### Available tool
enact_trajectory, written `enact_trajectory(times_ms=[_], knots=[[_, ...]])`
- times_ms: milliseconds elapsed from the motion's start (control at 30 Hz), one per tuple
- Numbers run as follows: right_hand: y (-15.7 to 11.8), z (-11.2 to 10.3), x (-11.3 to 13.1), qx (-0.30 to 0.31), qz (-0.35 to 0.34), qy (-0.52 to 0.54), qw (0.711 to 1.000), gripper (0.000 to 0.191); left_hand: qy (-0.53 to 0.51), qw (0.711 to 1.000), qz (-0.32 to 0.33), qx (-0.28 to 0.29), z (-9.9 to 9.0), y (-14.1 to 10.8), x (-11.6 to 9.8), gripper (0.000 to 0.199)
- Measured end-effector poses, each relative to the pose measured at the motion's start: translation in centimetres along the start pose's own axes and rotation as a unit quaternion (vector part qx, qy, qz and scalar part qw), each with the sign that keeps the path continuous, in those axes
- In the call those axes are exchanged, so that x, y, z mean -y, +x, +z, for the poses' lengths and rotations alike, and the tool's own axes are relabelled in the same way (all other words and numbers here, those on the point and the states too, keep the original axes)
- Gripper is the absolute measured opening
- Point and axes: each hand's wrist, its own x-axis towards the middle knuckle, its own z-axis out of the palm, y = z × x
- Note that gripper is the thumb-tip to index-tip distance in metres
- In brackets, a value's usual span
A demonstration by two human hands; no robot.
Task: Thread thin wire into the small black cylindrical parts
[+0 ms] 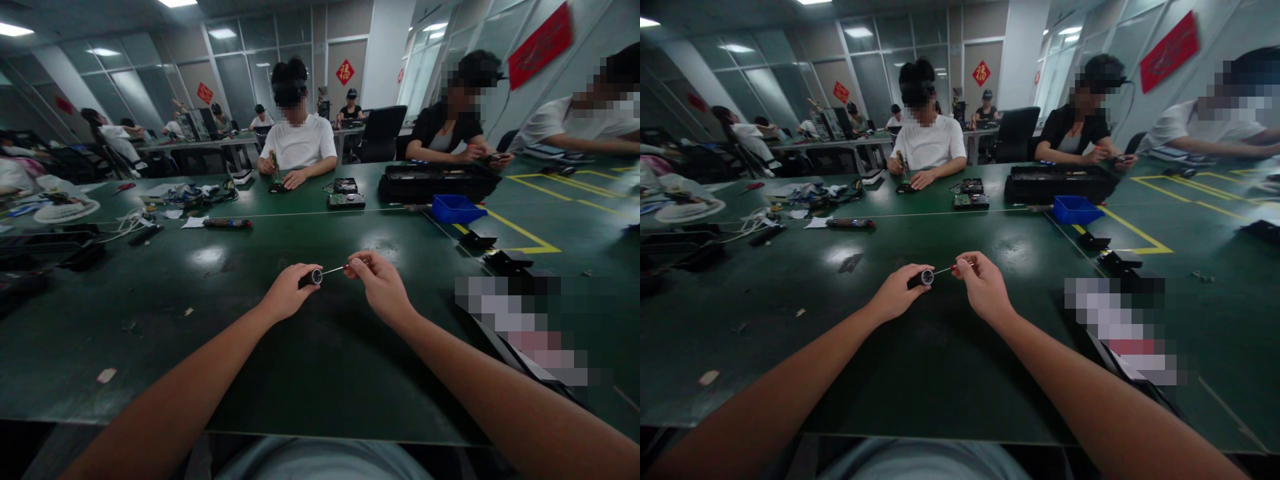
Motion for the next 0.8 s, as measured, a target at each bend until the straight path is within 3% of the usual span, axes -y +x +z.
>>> enact_trajectory(times_ms=[167, 300, 567, 800], knots=[[-0.3, -0.4, 1.3, -0.007, 0.019, -0.153, 0.988, 0.041, -0.007, 1.000, -0.001, -0.001, -0.1, -0.1, -0.2, 0.039], [-0.4, -0.4, 1.2, -0.006, 0.009, -0.190, 0.982, 0.049, -0.009, 1.000, 0.001, -0.002, -0.2, -0.1, -0.2, 0.038], [-0.2, -0.3, 0.8, 0.017, -0.015, -0.177, 0.984, 0.030, 0.002, 1.000, 0.003, -0.005, -0.2, 0.0, 0.0, 0.039], [-0.4, -0.3, 0.6, 0.071, -0.081, -0.142, 0.984, 0.008, 0.004, 1.000, 0.009, -0.007, -0.2, -0.1, 0.2, 0.039]])
